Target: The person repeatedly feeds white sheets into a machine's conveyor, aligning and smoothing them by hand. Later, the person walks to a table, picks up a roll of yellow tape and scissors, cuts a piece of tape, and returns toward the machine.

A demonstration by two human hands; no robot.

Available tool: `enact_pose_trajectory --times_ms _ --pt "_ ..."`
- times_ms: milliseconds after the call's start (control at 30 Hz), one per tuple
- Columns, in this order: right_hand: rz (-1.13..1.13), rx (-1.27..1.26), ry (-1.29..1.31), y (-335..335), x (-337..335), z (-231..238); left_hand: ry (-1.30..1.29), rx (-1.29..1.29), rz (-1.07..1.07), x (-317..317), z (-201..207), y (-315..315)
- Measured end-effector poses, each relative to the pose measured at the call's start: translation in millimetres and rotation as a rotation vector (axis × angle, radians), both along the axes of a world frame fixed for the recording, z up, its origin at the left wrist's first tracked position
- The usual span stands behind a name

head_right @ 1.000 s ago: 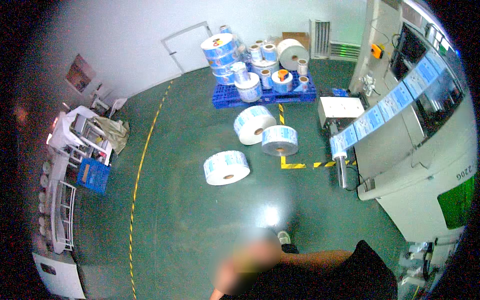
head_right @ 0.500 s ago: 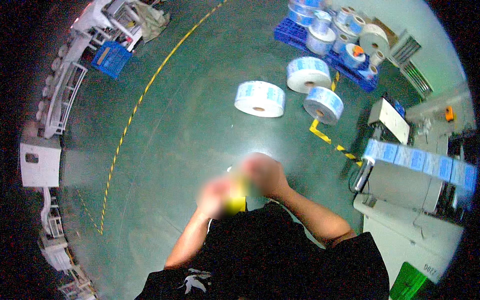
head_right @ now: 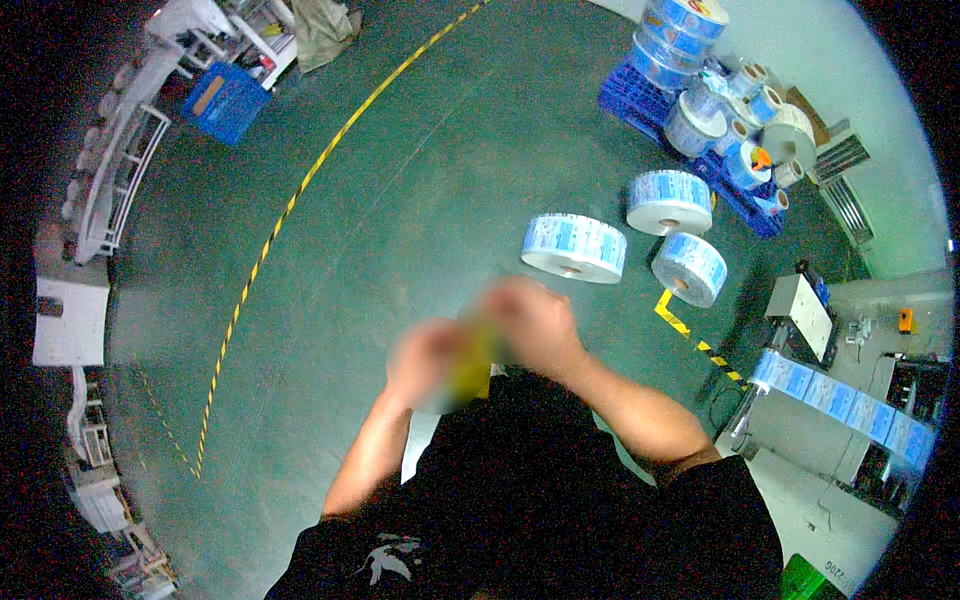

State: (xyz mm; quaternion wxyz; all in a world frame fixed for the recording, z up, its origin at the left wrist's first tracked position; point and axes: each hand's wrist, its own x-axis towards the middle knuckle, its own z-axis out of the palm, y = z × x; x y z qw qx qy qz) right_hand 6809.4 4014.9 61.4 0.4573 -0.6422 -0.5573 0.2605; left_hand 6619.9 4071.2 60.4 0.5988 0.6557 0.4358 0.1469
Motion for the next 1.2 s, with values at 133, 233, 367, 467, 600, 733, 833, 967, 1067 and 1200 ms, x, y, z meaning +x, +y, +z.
enact_pose_trajectory --times_ms 133,233,367,467,600,733,833,967,1067,1200 --pt "-0.062 0.124 -0.017 71 22 -2 0.085 0.09 -0.065 29 -5 82" --pt "-0.136 0.097 0.007 121 43 -10 0.109 0.03 -0.116 55 -14 142" --pt "-0.172 0.188 -0.067 206 79 -22 0.127 -0.072 -0.122 97 -26 237" --pt "-0.211 -0.056 0.058 267 109 -20 0.155 -0.047 -0.176 133 -28 305" --pt "-0.253 0.098 0.036 349 154 -12 0.166 -0.223 -0.165 189 -20 392" --pt "-0.288 0.148 -0.024 413 208 0 0.159 -0.067 -0.304 240 -15 464" --pt "-0.325 0.188 -0.056 465 252 -2 0.189 -0.136 -0.263 288 -30 516" --pt "-0.416 0.098 0.02 543 318 -14 0.02 -0.254 -0.294 356 -49 600" --pt "-0.496 0.144 -0.001 609 370 -13 -0.02 -0.218 -0.373 418 -43 675" --pt "-0.58 0.184 -0.001 677 455 12 -0.087 -0.29 -0.485 507 -17 753"
